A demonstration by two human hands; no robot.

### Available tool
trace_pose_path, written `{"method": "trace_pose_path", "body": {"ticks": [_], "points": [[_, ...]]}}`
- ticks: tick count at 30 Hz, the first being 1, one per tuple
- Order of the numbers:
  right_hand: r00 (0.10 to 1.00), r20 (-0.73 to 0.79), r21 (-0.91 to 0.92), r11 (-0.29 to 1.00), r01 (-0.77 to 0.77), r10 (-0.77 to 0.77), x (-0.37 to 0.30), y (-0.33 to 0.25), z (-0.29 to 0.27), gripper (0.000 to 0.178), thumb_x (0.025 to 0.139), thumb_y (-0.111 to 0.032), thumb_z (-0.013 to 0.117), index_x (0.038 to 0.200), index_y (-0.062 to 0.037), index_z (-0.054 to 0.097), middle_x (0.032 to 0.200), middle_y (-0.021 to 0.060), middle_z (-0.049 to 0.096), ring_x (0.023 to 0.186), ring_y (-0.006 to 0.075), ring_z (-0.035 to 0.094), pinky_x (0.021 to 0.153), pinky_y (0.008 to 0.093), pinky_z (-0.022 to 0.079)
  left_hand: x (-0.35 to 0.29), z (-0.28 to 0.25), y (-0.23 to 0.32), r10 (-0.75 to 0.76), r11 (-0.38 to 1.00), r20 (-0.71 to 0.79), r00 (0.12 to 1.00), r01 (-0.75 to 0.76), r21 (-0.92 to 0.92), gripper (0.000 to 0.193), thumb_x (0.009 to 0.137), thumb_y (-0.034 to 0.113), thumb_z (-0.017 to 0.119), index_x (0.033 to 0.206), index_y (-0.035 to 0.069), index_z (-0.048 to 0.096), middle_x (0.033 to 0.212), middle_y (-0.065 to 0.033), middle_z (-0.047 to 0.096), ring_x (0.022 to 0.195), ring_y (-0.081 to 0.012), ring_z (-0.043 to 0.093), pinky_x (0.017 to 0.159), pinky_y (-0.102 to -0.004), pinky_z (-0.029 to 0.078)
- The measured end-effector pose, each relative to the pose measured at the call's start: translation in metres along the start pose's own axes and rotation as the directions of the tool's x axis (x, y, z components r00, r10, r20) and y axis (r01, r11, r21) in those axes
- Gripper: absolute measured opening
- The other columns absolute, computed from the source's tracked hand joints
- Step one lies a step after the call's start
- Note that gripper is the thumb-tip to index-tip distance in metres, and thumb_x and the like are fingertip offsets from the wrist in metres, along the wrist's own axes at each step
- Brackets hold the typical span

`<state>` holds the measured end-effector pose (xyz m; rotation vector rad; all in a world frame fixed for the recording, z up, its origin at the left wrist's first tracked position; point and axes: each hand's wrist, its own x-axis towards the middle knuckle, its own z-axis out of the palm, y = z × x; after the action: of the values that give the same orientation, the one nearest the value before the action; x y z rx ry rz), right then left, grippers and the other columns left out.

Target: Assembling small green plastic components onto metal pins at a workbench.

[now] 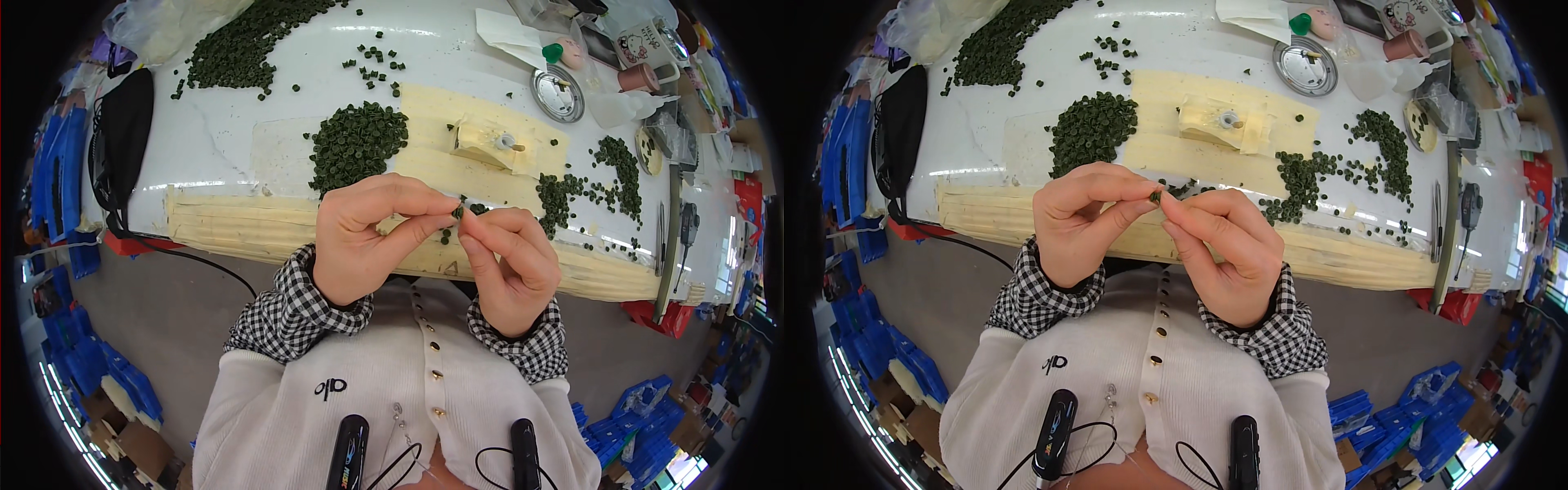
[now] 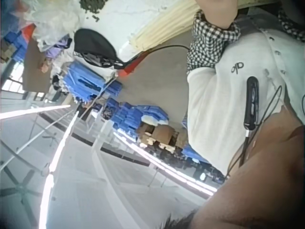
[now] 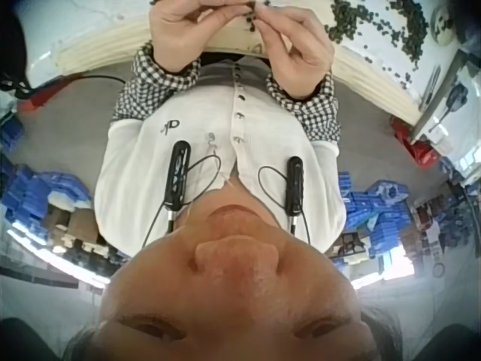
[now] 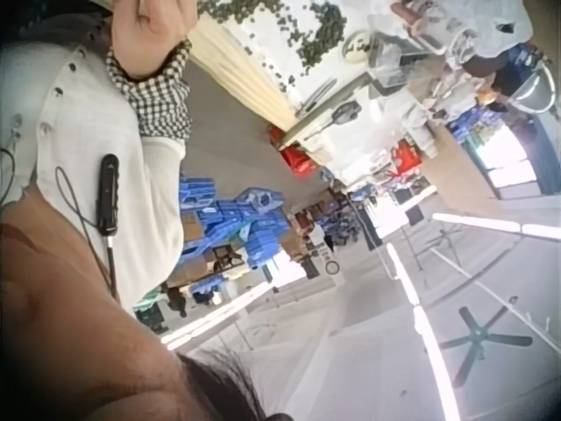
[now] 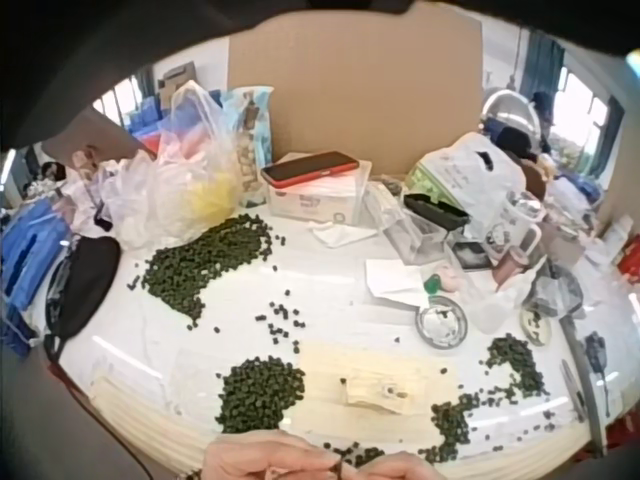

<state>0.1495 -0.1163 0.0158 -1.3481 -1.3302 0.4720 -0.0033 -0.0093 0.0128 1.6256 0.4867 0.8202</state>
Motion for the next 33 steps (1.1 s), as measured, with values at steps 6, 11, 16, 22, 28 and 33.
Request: {"method": "trace_pose_path", "body": {"ticks": [6, 11, 16, 22, 28, 33], "points": [[0.999, 0.047, -0.009, 1.0, 0.004, -0.003, 0.003, 0.001, -0.005, 0.029, 0.079, 0.009, 0.068, 0.107, -0.0009, 0.07, 0.089, 0.0084, 0.063, 0.072, 0.0141, 0.059, 0.06, 0.0229, 0.047, 0.002, -0.001, 0.001, 0.025, 0.998, 0.029, 0.999, -0.027, 0.058, 0.022, 0.08, -0.012, 0.064, 0.099, -0.001, 0.07, 0.093, -0.0128, 0.069, 0.084, -0.0174, 0.065, 0.073, -0.0253, 0.051], [0.999, 0.044, -0.019, 1.0, -0.013, 0.014, 0.004, -0.001, -0.006, 0.029, 0.079, 0.008, 0.069, 0.107, -0.0014, 0.07, 0.089, 0.0085, 0.064, 0.072, 0.014, 0.059, 0.06, 0.023, 0.047, 0.002, 0.0, 0.001, -0.03, 0.999, 0.024, 0.999, 0.031, -0.022, 0.021, 0.08, -0.012, 0.065, 0.099, -0.002, 0.07, 0.094, -0.0133, 0.069, 0.085, -0.0175, 0.065, 0.074, -0.0256, 0.051], [0.999, 0.033, -0.03, 1.0, 0.007, -0.006, 0.006, -0.001, -0.007, 0.03, 0.079, 0.008, 0.069, 0.107, -0.0015, 0.07, 0.089, 0.0089, 0.064, 0.073, 0.0146, 0.06, 0.061, 0.0233, 0.047, 0.003, 0.003, -0.002, -0.07, 0.99, -0.025, 0.997, 0.066, -0.128, 0.019, 0.08, -0.006, 0.068, 0.098, 0.0, 0.071, 0.089, -0.0101, 0.069, 0.08, -0.0136, 0.065, 0.072, -0.0239, 0.052], [0.999, 0.031, -0.039, 0.999, 0.021, -0.02, 0.007, 0.0, -0.006, 0.03, 0.078, 0.008, 0.069, 0.107, -0.0011, 0.07, 0.09, 0.0092, 0.064, 0.074, 0.0153, 0.06, 0.062, 0.0238, 0.048, 0.003, 0.003, -0.002, -0.081, 0.987, -0.025, 0.996, 0.077, -0.138, 0.019, 0.08, -0.005, 0.069, 0.098, -0.001, 0.071, 0.089, -0.0101, 0.069, 0.08, -0.0129, 0.064, 0.073, -0.0238, 0.051], [0.999, 0.042, -0.041, 0.999, 0.017, -0.015, 0.007, -0.002, -0.007, 0.03, 0.078, 0.009, 0.069, 0.107, -0.0007, 0.069, 0.091, 0.0095, 0.063, 0.075, 0.0152, 0.061, 0.063, 0.0239, 0.048, 0.004, 0.002, -0.002, -0.079, 0.989, -0.026, 0.997, 0.075, -0.13, 0.019, 0.08, -0.005, 0.069, 0.098, -0.001, 0.071, 0.088, -0.0099, 0.069, 0.08, -0.013, 0.064, 0.072, -0.0236, 0.051], [0.995, -0.088, -0.051, 0.998, 0.033, -0.037, 0.007, 0.008, -0.008, 0.027, 0.077, 0.008, 0.07, 0.102, 0.0008, 0.069, 0.09, 0.0099, 0.063, 0.074, 0.0154, 0.06, 0.063, 0.0241, 0.048, 0.004, 0.001, -0.004, -0.073, 0.99, -0.031, 0.997, 0.069, -0.121, 0.018, 0.08, -0.005, 0.069, 0.098, 0.0, 0.071, 0.088, -0.0099, 0.069, 0.08, -0.0132, 0.065, 0.073, -0.0239, 0.051]]}}
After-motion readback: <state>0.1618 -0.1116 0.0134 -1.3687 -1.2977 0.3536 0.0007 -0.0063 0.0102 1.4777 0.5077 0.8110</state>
